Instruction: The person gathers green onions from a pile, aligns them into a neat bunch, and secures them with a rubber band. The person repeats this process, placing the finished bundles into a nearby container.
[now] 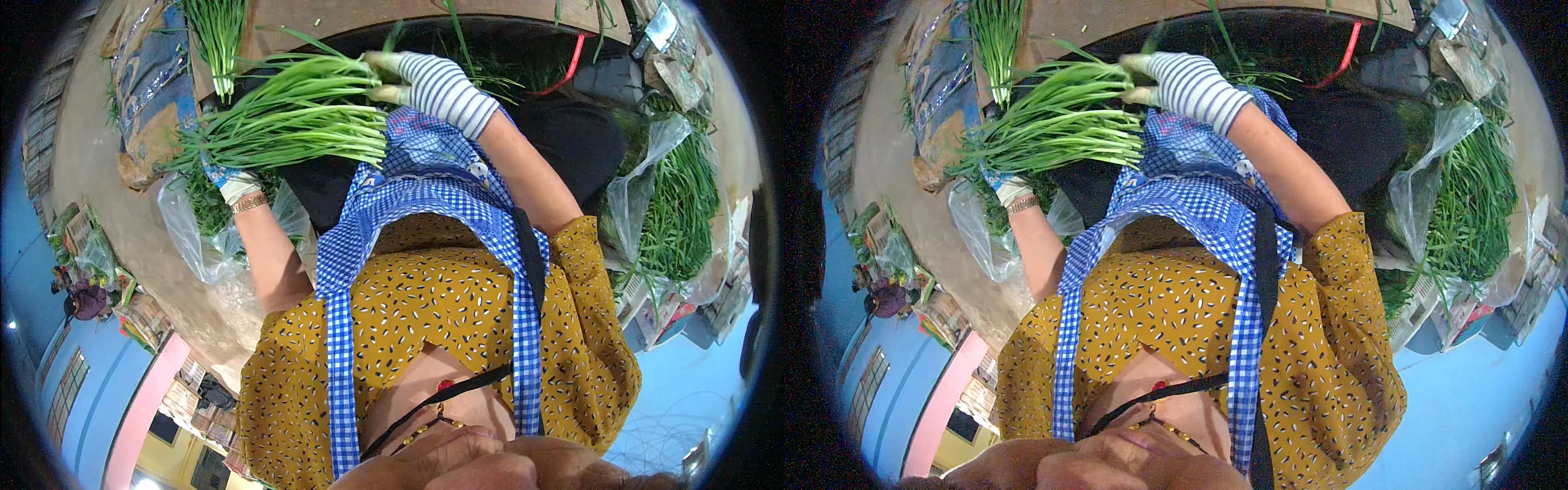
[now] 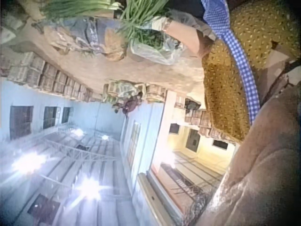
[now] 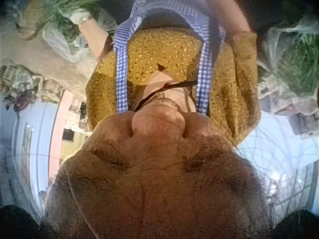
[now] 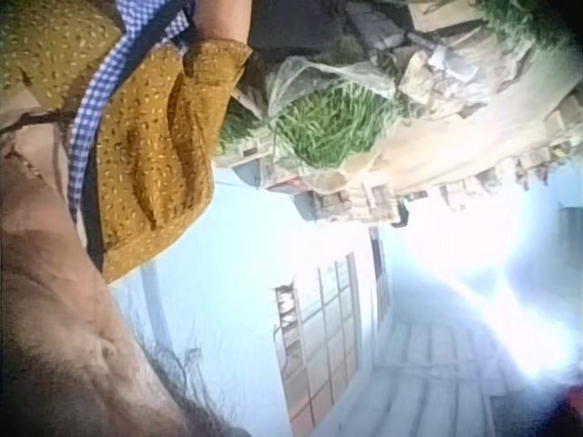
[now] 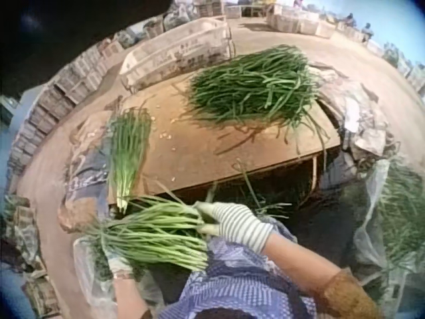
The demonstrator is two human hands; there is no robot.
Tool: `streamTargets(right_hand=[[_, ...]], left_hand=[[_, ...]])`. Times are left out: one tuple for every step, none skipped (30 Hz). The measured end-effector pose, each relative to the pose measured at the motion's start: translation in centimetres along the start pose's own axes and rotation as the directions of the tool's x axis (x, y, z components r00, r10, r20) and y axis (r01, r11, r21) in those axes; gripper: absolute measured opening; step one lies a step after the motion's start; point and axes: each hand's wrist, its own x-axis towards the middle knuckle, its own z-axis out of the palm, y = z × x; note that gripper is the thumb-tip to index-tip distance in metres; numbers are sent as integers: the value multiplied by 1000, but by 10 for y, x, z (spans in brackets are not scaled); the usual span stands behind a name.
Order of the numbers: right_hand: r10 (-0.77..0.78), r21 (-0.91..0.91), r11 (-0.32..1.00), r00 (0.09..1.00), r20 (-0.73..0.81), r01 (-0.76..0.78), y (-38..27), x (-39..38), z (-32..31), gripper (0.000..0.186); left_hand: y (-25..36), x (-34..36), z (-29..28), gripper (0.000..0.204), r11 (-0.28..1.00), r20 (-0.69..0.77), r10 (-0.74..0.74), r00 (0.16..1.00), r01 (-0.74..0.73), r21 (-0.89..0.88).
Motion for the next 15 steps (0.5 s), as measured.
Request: streamTargets(right_hand=[[135,-65,990,970,203,-124,-3,4,-5,47],[272,-156,961,881,386,-229,-5,7,-11,42],[265,-123,963,915,304,-238,-2,-4,-13,37],[205,-166,971,958,198,-174,13,-17,-13,34],[276,-270,935,950,149,-230,26,-27,-19,34],[335,-367,887,937,96,-279,38,-35,-24,33],[445,-485,811,883,149,-327,59,-41,-29,33],[554,-597,719,813,182,-356,61,-41,-35,32],[559,-639,687,814,161,-346,58,-48,-39,34],[504,-584,745,846,176,-322,40,-42,-39,35],[391,-374,874,906,165,-309,25,-38,-33,38],[281,-145,954,952,121,-263,10,-34,-23,41],[297,159,935,944,144,-318,-5,-30,-9,44],[295,450,826,941,166,-338,-16,-23,8,47],[232,495,820,957,173,-288,-22,-11,28,47]], left_hand=[[0,-4,1,41,1000,-22,9,1000,-9,26],[2,-7,1,41,999,-43,18,999,-16,51],[3,-7,-3,40,1000,14,13,1000,-13,-7],[1,-12,5,41,1000,-97,6,995,-5,15],[-1,-14,9,43,1000,-96,0,995,2,26],[-1,-18,11,45,999,-98,-1,995,5,37],[-1,-20,15,44,999,-135,-6,991,11,34],[-2,-21,18,44,999,-170,-13,985,18,31],[-3,-21,20,43,999,-205,-20,979,26,28],[-3,-19,12,44,999,-166,-13,986,20,38],[-3,-14,-3,44,999,-128,-9,992,15,46],[-3,-11,-11,44,998,-88,-8,996,13,56],[-4,-10,-7,44,997,-80,-63,995,60,-49],[-5,-9,-2,44,999,-54,-44,998,43,-20],[-6,-9,4,43,1000,-27,-22,999,22,12]])
